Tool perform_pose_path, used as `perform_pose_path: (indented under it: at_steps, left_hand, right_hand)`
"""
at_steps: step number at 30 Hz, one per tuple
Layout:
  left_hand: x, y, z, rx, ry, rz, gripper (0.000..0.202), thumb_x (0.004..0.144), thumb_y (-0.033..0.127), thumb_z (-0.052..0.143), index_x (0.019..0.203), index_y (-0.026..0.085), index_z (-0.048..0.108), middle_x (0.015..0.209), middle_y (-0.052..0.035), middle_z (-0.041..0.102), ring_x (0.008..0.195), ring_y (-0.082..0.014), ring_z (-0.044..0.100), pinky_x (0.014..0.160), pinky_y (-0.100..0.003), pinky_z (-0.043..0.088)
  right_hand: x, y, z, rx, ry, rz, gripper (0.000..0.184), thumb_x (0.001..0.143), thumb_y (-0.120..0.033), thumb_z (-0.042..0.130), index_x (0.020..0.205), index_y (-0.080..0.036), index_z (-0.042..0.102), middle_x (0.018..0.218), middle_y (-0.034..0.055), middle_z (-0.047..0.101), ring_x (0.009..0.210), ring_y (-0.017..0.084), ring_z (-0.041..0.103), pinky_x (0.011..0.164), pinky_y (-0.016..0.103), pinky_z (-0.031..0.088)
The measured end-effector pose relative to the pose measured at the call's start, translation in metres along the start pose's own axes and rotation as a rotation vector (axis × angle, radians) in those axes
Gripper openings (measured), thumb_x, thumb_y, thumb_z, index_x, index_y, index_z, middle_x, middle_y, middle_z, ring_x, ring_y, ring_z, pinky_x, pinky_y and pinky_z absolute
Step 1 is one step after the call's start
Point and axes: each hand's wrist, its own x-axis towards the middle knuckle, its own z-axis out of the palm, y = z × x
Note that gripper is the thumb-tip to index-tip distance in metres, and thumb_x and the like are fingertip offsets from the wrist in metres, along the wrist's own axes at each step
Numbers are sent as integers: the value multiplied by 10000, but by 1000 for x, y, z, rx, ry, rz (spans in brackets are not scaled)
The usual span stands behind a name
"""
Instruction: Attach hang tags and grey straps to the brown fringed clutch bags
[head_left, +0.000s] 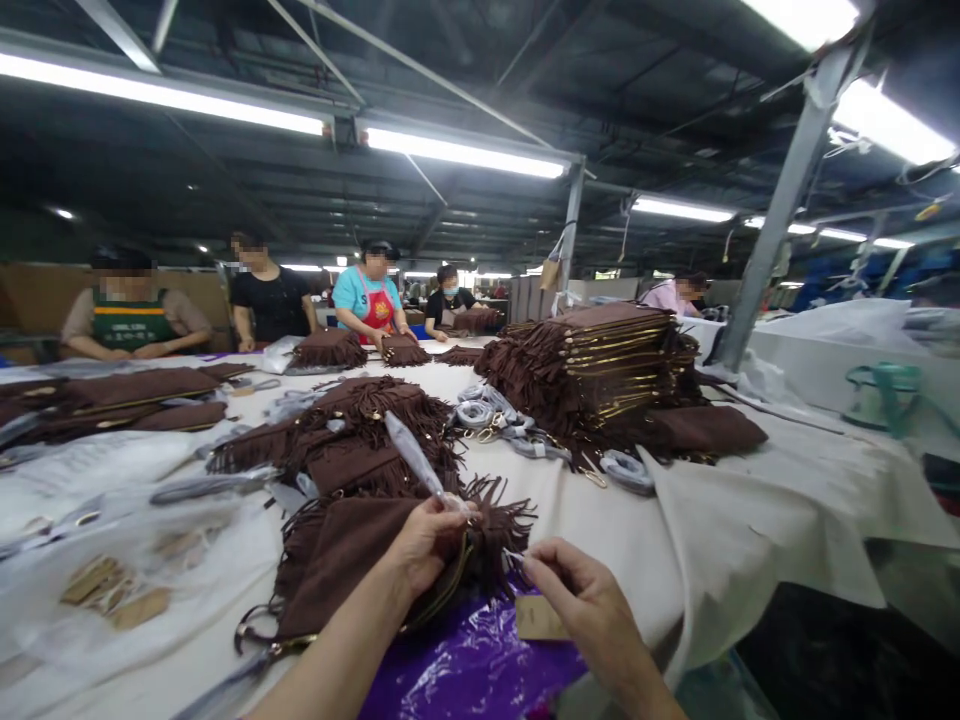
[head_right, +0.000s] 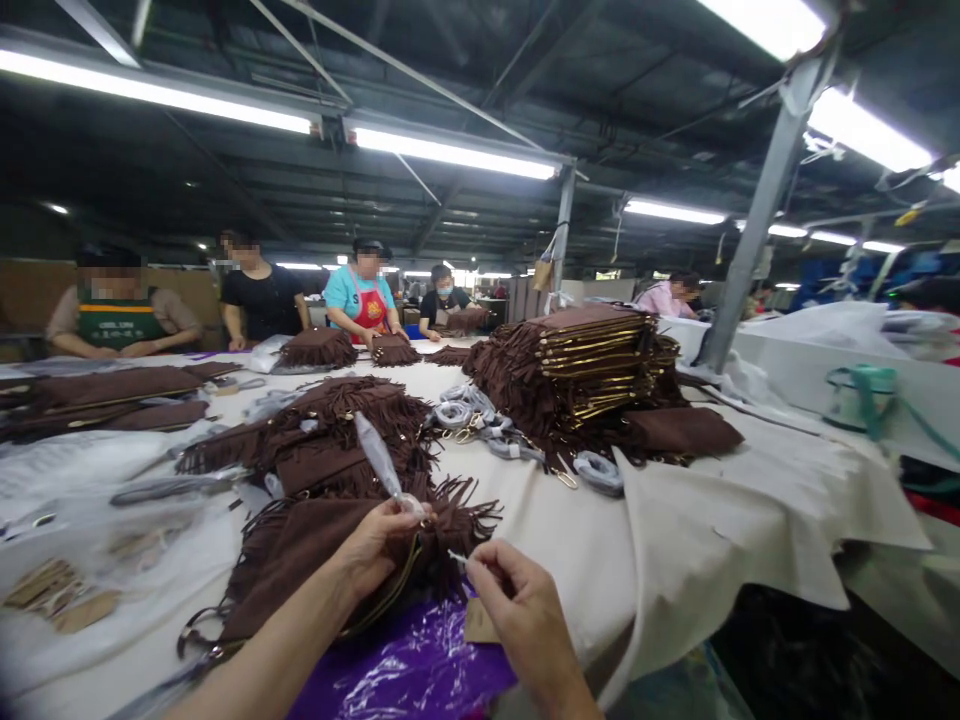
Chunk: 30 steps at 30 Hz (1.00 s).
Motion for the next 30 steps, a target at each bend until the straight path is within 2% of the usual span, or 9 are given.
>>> perform_pose_path:
  at_steps: [5, 9, 11, 13, 15, 19, 22, 27, 30]
  left_hand:
    - [-19, -11, -9, -438, 49, -137, 305, 622, 28, 668, 823, 180, 494, 747, 33, 579, 693, -101, 629, 759, -240, 505]
    - [-25, -12, -11, -625, 4, -209, 452, 545, -9, 665, 956, 156, 576, 717, 40, 576, 654, -90, 593, 723, -223, 473]
    - [-27, -10, -11, -618, -52, -200, 398, 563, 70, 746, 935, 133, 616, 706, 18, 594, 666, -112, 589, 722, -244, 464]
    - [-29, -8, -11, -581, -100, -173, 273, 599, 193, 810, 781, 121, 620, 676, 2, 587, 656, -118, 569, 705, -249, 448]
    - [-31, -6, -11, -532, -139, -149, 294, 626, 275, 826, 661, 127, 575, 688, -12, 589, 666, -117, 555, 705, -249, 435]
    - [-35, 2, -10, -392, -191, -113, 313, 608, 194, 804, 620, 151, 494, 847, -44, 632, 774, -146, 576, 770, -269, 424]
    - [-37, 9, -11, -281, -191, -81, 373, 575, 95, 731, 551, 179, 369, 731, -1, 575, 671, -113, 511, 675, -246, 397]
    - [-37, 10, -12, -252, -212, -141, 337, 537, 70, 646, 542, 184, 330, 725, 2, 570, 664, -111, 499, 658, -241, 390]
    - [-38, 11, -18, -243, -264, -143, 274, 539, 112, 699, 606, 166, 439, 837, -24, 625, 750, -131, 552, 733, -251, 415]
  right_hand:
    - [19, 0, 24, -162, 22, -86, 303, 825, -468, 571, 723, -191, 639, 605, -22, 476, 548, 137, 398, 509, 262, 321]
    - [27, 1, 27, -275, -54, -134, 275, 863, -406, 540, 740, -191, 661, 608, -17, 529, 549, 139, 442, 528, 261, 338]
    - [31, -1, 26, -346, -87, -200, 254, 877, -356, 527, 737, -195, 666, 634, -7, 580, 575, 147, 494, 556, 259, 360]
    - [35, -4, 25, -419, -106, -280, 227, 877, -298, 524, 732, -202, 670, 662, 0, 619, 612, 156, 542, 586, 256, 377]
    - [38, -7, 23, -496, -109, -341, 203, 869, -249, 528, 728, -210, 669, 661, -3, 627, 622, 158, 561, 600, 255, 380]
    - [39, -12, 19, -642, -100, -409, 194, 867, -210, 520, 715, -210, 641, 654, -7, 616, 613, 157, 561, 610, 264, 366]
    - [36, -15, 16, -702, -70, -416, 195, 875, -213, 500, 724, -208, 623, 668, 2, 612, 630, 167, 564, 613, 273, 360]
    - [22, -13, 18, -519, -81, -310, 208, 895, -259, 502, 703, -215, 572, 654, -9, 551, 611, 162, 533, 583, 261, 377]
    - [10, -6, 27, -346, -191, -265, 160, 877, -227, 535, 723, -219, 576, 861, 24, 619, 758, 171, 584, 670, 254, 429]
